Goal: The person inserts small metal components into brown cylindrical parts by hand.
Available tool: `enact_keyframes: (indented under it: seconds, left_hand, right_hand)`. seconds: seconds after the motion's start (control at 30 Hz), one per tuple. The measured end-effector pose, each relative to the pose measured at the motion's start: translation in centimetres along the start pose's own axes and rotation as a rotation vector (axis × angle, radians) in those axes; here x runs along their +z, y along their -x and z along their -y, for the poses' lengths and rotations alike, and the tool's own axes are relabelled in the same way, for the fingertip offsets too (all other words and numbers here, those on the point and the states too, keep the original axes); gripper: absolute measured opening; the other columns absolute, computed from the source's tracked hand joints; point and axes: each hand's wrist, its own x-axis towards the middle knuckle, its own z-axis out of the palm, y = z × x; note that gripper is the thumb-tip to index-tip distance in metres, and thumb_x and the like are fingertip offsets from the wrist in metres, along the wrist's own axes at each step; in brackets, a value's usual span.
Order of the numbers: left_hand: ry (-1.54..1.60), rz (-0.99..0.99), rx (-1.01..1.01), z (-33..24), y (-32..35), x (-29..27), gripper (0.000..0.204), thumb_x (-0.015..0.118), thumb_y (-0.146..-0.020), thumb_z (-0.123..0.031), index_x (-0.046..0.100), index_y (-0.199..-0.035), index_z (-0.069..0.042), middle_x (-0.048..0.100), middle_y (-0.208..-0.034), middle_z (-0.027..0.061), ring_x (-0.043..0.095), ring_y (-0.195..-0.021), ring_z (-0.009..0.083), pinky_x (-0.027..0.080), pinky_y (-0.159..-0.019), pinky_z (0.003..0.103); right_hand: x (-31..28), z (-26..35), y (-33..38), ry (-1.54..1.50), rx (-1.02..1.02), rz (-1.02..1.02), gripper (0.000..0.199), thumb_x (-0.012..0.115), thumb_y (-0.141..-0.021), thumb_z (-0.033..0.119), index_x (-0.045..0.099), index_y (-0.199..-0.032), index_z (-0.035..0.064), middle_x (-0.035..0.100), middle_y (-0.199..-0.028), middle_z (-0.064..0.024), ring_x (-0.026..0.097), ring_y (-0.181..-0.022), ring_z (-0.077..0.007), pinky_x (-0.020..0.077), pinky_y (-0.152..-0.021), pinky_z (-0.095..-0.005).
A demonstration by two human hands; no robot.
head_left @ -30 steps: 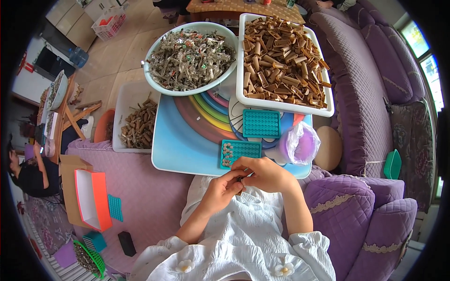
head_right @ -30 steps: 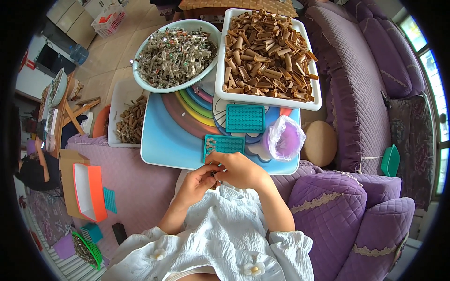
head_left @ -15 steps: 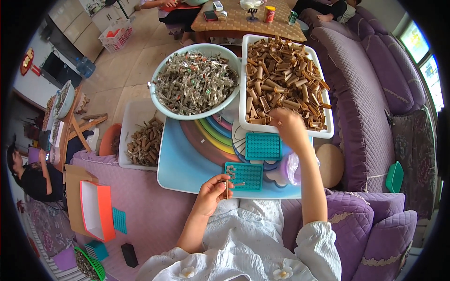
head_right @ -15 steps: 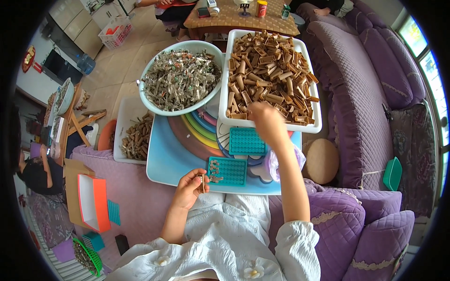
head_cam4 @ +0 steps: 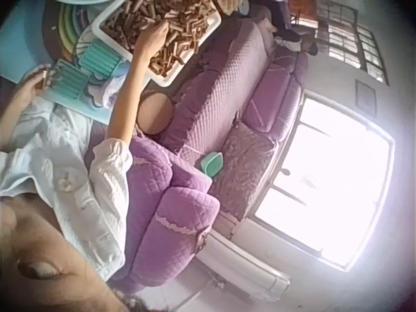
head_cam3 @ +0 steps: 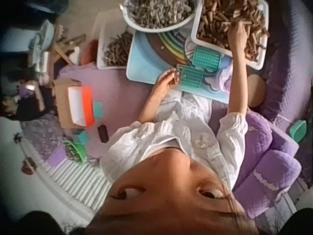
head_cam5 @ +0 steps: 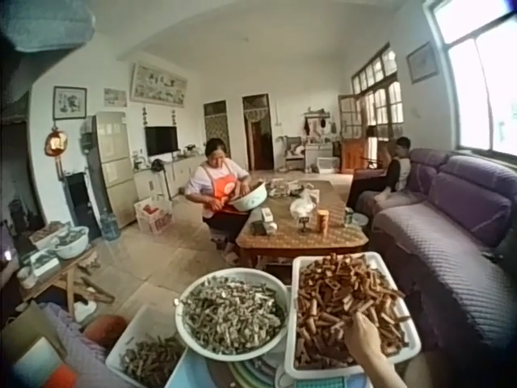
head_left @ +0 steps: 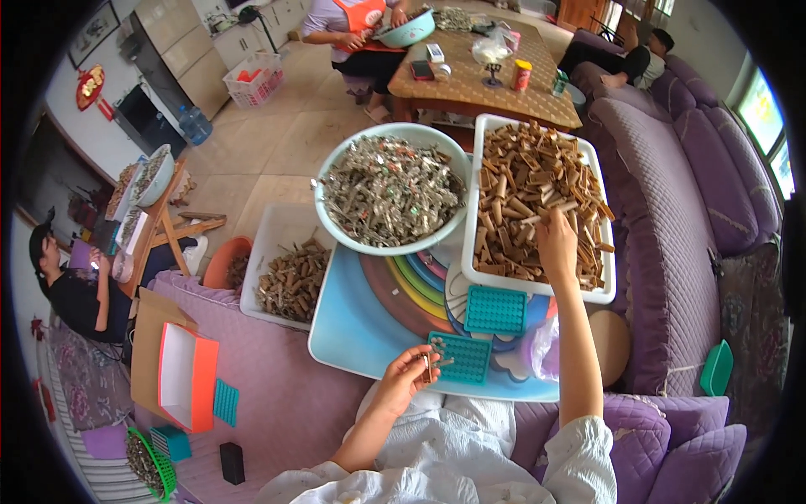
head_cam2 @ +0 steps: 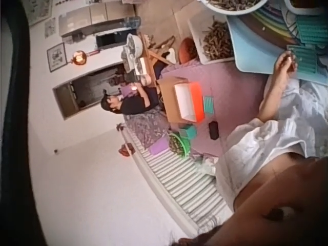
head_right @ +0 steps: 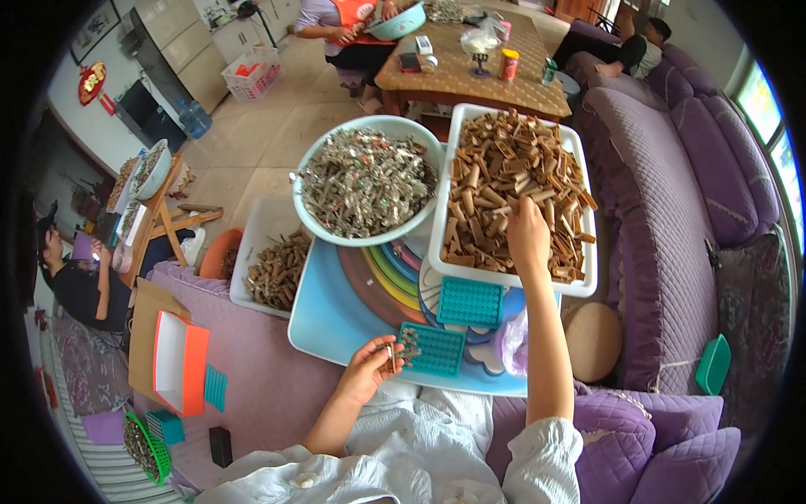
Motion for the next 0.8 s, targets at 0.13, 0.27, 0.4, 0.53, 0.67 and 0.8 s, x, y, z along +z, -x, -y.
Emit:
enact_keyframes:
  seconds: [0.13, 0.27, 0.4, 0.53, 0.67, 0.8]
  left_hand:
    - [0.015, 0.020, 0.038, 0.1, 0.2, -0.8, 0.028, 0.043, -0.086, -0.013, 0.044, -0.112, -0.001, 0.053, -0.104, 0.0121, 0.057, -0.084, 0.0201, 0.048, -0.075, 0.030]
    - [0.055, 0.051, 0.056, 0.0, 0.7, -1.1, 0.031, 0.039, -0.088, -0.017, 0.041, -0.115, -0.001, 0.052, -0.106, 0.0129, 0.056, -0.088, 0.0214, 0.047, -0.078, 0.032]
    - [0.050, 0.068, 0.042, 0.3, 0.8, -0.7, 0.031, 0.040, -0.088, -0.015, 0.042, -0.116, -0.002, 0.052, -0.107, 0.0120, 0.055, -0.090, 0.0209, 0.046, -0.079, 0.031]
    - [0.040, 0.080, 0.023, 0.3, 1.3, -0.5, 0.031, 0.044, -0.086, -0.012, 0.044, -0.116, -0.003, 0.052, -0.107, 0.0096, 0.055, -0.092, 0.0203, 0.046, -0.080, 0.031]
    - [0.132, 0.142, 0.023, 0.0, 1.3, 0.0, 0.032, 0.048, -0.084, -0.009, 0.044, -0.116, -0.003, 0.053, -0.105, 0.0080, 0.054, -0.094, 0.0205, 0.046, -0.081, 0.031]
    - [0.209, 0.210, 0.072, -1.4, 1.2, 1.0, 0.031, 0.050, -0.082, -0.008, 0.046, -0.112, -0.003, 0.053, -0.104, 0.0089, 0.054, -0.095, 0.0220, 0.047, -0.081, 0.032]
  right_hand:
    - [-1.7, 2.7, 1.3, -0.187, 0.064, -0.052, 0.017, 0.053, -0.074, 0.005, 0.042, -0.087, 0.0023, 0.051, -0.067, -0.0142, 0.052, -0.060, -0.0295, 0.0405, -0.053, -0.0352]
    - [-2.5, 3.1, 3.5, -0.235, 0.063, -0.036, 0.026, 0.056, -0.072, 0.002, 0.043, -0.095, 0.0023, 0.052, -0.067, -0.0130, 0.052, -0.057, -0.0273, 0.0406, -0.052, -0.0332]
    - [-3.3, 3.2, 5.3, -0.176, 0.006, -0.026, 0.029, 0.053, -0.076, 0.002, 0.043, -0.103, 0.0011, 0.050, -0.064, -0.0107, 0.049, -0.055, -0.0233, 0.0392, -0.050, -0.0309]
    - [-4.4, 4.9, 6.8, -0.291, 0.037, 0.078, 0.028, 0.050, -0.077, -0.001, 0.042, -0.104, -0.0006, 0.052, -0.072, -0.0147, 0.051, -0.060, -0.0297, 0.0410, -0.054, -0.0346]
    - [-6.0, 7.6, 8.4, -0.356, 0.000, 0.071, 0.024, 0.048, -0.078, -0.002, 0.044, -0.102, -0.0008, 0.046, -0.085, -0.0150, 0.051, -0.062, -0.0253, 0.0423, -0.053, -0.0295]
    - [-7.3, 9.4, 10.3, -0.594, 0.108, 0.263, 0.027, 0.042, -0.081, -0.003, 0.044, -0.107, -0.0002, 0.047, -0.093, -0.0070, 0.057, -0.084, -0.0156, 0.0475, -0.059, -0.0226]
